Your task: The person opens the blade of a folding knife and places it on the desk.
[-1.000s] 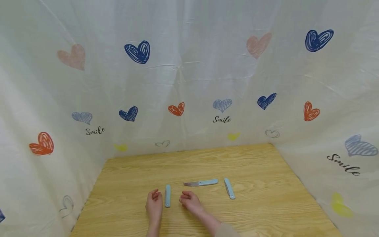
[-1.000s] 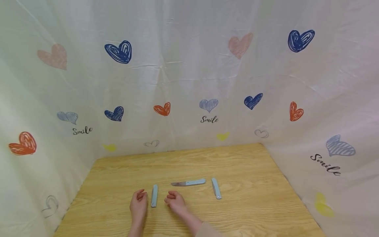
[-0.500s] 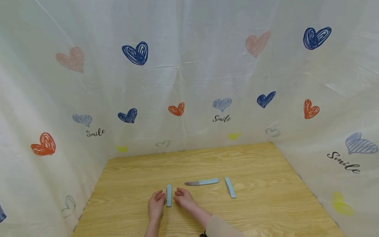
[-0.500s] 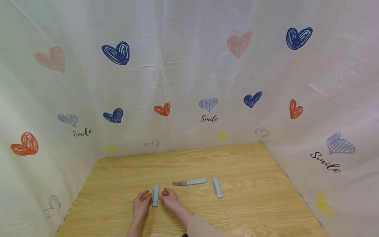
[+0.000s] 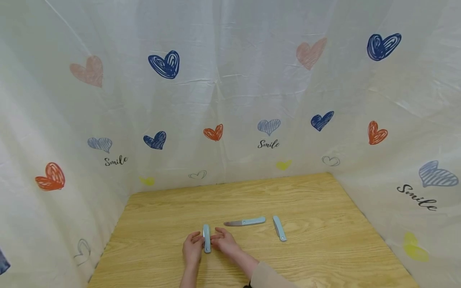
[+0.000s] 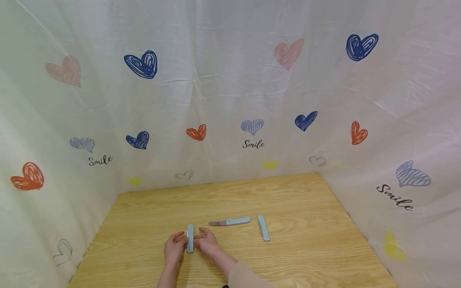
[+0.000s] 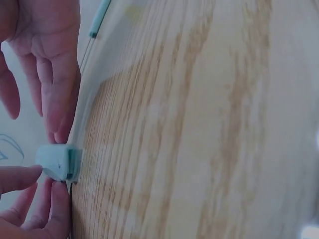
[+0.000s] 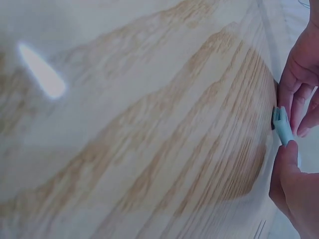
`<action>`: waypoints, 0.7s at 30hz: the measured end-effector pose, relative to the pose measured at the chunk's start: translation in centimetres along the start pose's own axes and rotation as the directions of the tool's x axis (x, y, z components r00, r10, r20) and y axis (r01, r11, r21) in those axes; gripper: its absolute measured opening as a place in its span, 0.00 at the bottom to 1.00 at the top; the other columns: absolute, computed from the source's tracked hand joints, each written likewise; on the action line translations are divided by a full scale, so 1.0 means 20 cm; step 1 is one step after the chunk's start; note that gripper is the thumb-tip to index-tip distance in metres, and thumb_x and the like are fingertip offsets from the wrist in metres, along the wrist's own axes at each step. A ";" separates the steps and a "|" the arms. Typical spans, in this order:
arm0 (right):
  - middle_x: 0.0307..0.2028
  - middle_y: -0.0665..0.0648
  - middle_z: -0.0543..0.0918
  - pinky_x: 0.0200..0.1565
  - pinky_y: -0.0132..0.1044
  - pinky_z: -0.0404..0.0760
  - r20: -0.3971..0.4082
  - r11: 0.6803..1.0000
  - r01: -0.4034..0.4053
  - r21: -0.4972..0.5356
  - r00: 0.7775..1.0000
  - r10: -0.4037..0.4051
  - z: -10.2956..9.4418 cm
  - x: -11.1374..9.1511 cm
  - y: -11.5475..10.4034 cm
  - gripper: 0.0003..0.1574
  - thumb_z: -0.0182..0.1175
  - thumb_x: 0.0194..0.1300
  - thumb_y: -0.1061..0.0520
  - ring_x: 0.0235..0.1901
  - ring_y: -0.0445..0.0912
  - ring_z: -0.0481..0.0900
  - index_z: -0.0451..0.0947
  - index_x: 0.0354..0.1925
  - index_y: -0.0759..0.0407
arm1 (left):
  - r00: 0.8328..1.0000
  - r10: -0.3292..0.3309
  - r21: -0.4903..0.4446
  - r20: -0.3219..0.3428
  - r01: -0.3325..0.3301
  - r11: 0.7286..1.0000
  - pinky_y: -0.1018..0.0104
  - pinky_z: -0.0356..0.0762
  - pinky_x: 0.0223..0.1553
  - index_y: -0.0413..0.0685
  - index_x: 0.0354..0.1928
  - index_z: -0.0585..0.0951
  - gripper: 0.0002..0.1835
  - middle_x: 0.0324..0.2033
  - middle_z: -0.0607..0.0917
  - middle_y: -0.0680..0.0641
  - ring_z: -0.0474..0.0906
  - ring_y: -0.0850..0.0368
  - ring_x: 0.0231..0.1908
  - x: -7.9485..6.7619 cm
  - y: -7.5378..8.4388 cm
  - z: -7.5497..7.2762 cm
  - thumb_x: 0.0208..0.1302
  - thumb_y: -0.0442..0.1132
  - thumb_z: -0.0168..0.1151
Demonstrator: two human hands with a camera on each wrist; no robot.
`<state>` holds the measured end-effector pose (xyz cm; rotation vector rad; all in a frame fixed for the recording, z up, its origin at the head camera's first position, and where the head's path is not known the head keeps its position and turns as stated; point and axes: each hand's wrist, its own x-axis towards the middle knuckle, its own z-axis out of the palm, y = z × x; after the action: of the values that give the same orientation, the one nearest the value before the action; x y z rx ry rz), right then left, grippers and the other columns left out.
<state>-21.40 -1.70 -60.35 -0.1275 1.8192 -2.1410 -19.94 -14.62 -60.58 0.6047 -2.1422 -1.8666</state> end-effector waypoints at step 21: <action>0.40 0.66 0.84 0.37 0.34 0.81 -0.036 0.993 0.087 -0.078 0.995 -0.090 -0.26 -0.07 -0.04 0.30 0.58 0.68 0.63 0.35 0.43 0.80 0.63 0.63 0.76 | 0.843 -0.025 -0.255 0.538 0.192 0.948 0.70 0.83 0.38 0.18 0.60 0.67 0.24 0.34 0.84 0.50 0.81 0.61 0.34 -0.06 0.05 0.12 0.64 0.26 0.58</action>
<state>-21.70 3.76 -60.42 -0.1887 1.9537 -2.1479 -20.12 -11.88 -59.85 0.1499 -2.0683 -2.6066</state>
